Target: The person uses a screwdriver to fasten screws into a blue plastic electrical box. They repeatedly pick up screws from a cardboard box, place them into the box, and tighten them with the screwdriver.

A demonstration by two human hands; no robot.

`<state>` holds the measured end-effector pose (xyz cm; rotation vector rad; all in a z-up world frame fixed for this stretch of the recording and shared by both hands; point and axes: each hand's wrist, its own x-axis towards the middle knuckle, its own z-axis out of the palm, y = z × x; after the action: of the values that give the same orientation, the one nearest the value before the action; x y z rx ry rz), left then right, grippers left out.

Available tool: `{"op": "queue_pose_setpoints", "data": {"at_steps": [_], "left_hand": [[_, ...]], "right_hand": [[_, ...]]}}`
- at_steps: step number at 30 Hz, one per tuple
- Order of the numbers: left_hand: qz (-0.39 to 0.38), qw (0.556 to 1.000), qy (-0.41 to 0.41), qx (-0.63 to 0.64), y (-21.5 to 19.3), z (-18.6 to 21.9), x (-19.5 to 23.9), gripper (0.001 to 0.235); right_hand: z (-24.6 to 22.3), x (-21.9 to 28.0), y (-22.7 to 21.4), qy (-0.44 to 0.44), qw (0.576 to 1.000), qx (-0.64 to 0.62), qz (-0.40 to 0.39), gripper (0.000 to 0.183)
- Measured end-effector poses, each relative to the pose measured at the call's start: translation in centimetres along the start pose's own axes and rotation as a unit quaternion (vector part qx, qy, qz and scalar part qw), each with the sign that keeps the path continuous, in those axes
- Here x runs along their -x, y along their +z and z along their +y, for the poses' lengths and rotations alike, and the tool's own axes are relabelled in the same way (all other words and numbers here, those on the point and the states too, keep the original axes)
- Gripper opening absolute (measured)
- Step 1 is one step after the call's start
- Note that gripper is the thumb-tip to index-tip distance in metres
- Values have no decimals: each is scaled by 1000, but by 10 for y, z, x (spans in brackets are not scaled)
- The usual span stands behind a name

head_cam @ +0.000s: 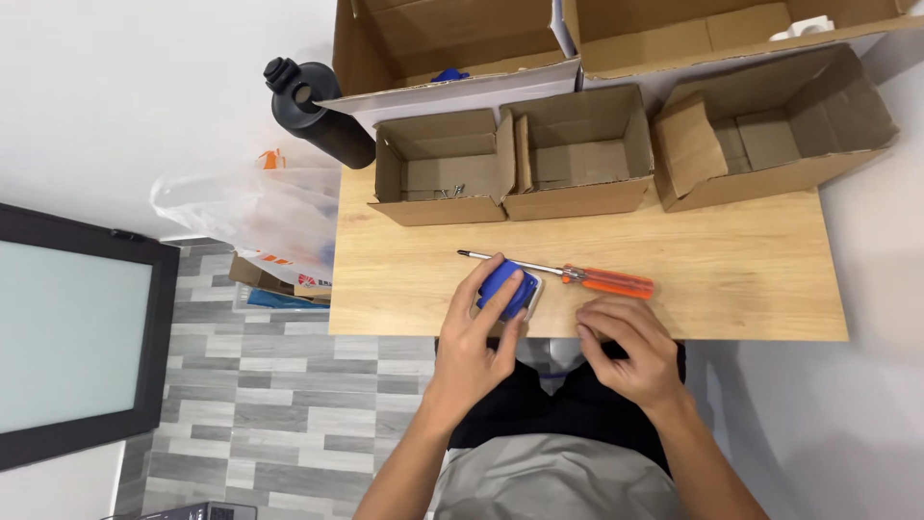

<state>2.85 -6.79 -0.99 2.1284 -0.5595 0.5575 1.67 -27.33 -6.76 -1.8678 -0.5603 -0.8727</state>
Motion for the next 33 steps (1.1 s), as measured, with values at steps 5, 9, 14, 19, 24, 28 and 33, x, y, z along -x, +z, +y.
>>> {"op": "queue_pose_setpoints", "data": {"at_steps": [5, 9, 14, 19, 24, 28, 33], "left_hand": [[-17, 999, -18, -20, 0, 0, 4, 45], [-37, 999, -37, 2, 2, -2, 5, 48], [-48, 997, -47, 25, -1, 4, 0, 47], [-29, 997, -57, 40, 3, -3, 3, 44], [-29, 994, -65, 80, 3, -6, 1, 43], [-39, 992, -61, 105, -1, -8, -1, 40], [-36, 988, -52, 138, -1, -18, -2, 38]], "right_hand": [[2, -1, 2, -1, 1000, -11, 3, 6], [2, -2, 2, 3, 1000, -13, 5, 5], [2, -2, 3, 0, 1000, -11, 4, 4], [1, -2, 3, 3, 1000, -5, 0, 4], [1, -1, 4, -1, 1000, 2, -2, 4], [0, -2, 5, -2, 1000, 4, -8, 5], [-3, -7, 6, -1, 1000, 11, -18, 7]]}}
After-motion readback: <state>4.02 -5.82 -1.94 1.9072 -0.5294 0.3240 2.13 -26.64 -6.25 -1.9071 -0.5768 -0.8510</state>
